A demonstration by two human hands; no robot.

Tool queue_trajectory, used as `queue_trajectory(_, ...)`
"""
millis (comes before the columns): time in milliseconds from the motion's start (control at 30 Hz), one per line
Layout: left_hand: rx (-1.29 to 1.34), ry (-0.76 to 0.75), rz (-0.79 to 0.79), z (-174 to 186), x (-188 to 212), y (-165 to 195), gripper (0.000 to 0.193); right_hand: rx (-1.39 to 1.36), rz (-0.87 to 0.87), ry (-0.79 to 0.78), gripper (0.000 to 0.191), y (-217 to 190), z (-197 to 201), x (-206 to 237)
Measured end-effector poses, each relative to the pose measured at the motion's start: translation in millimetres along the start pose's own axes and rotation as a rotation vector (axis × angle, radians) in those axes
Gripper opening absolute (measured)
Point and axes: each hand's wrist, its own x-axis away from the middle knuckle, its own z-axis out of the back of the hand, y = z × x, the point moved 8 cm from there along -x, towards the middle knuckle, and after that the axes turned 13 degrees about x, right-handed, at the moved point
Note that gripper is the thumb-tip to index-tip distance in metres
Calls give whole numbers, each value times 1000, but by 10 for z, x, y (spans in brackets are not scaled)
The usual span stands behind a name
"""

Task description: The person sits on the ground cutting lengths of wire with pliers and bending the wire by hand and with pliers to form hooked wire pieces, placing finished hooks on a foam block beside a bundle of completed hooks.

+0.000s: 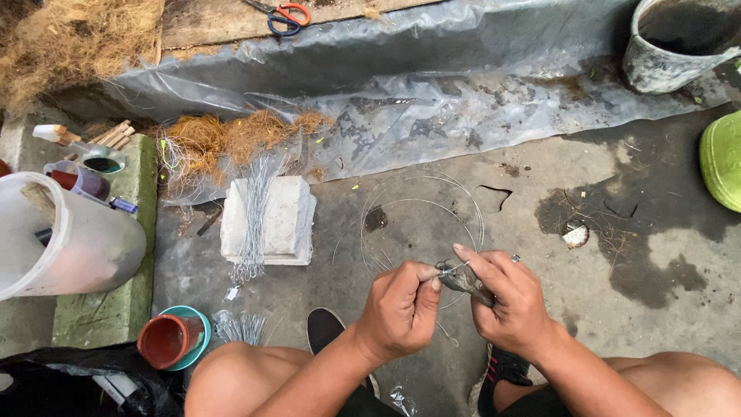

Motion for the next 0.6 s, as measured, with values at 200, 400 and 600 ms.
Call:
queue_trajectory(200, -156, 33, -134, -4, -14, 98, 11, 36, 13, 39, 69, -29, 12, 4)
queue_trajectory(400, -399, 26, -315, -22, -3, 213, 22, 61, 16, 46, 71, -41, -10, 27)
queue_trajectory(600, -511, -1, -402, -26, -9, 244, 33, 36, 16, 43, 72, -43, -31, 28)
